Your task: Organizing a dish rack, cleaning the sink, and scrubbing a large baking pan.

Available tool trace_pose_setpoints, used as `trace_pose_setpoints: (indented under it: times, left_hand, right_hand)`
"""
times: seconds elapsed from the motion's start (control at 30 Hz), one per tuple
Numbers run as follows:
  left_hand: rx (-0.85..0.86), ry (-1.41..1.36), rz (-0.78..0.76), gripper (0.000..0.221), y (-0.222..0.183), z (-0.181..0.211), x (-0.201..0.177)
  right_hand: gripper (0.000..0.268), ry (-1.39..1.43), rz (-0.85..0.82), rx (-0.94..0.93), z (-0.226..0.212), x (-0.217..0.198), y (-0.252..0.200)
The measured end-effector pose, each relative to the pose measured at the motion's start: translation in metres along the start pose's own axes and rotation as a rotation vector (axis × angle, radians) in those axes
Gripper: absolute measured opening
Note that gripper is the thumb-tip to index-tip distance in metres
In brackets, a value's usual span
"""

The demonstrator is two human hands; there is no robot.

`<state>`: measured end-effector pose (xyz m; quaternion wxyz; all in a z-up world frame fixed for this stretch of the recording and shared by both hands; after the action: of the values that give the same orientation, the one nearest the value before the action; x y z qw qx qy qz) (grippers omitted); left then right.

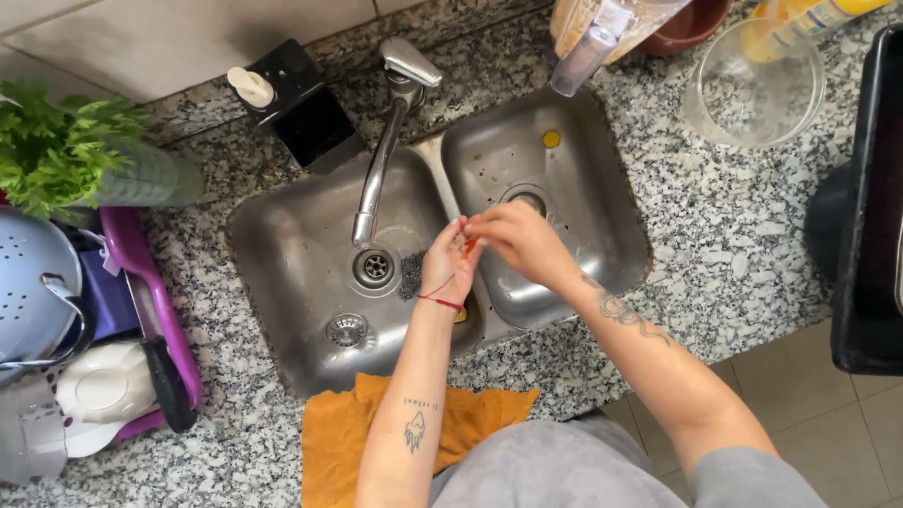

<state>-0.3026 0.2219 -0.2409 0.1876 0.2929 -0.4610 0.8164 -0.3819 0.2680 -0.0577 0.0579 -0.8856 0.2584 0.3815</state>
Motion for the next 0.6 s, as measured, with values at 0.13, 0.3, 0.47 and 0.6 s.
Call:
trace_pose_setpoints:
  times: [0.13, 0.3, 0.47, 0.6]
  left_hand:
    - [-0.037, -0.089, 0.021, 0.014, -0.002, 0.009, -0.026]
    - [-0.014, -0.062, 0.034, 0.016, -0.011, 0.024, -0.045]
    - [-0.009, -0.054, 0.047, 0.017, -0.018, 0.029, -0.065]
    - [-0.016, -0.054, 0.063, 0.018, -0.02, 0.03, -0.074]
  right_hand:
    - [0.008, 0.06, 0.006, 0.495, 0.095, 0.027, -0.027]
    - [0.031, -0.078, -0.661, 0.979, 0.203, 0.176, -0.118]
    - [0.018, 0.35, -0.524, 1.194, 0.21, 0.203, -0.122]
    - [0.042, 0.763, -0.3, 1.232, 0.124, 0.127, -0.086]
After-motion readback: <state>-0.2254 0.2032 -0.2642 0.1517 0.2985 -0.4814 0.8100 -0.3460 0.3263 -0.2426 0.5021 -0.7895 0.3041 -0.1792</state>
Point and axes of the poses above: each hand's wrist, its own y-axis towards the middle knuckle, its own x-axis out of the palm, z = x × y, the point moved 9 cm from there along y, towards the middle knuckle, and after that the axes turned 13 degrees about x, right-handed, at the moved point
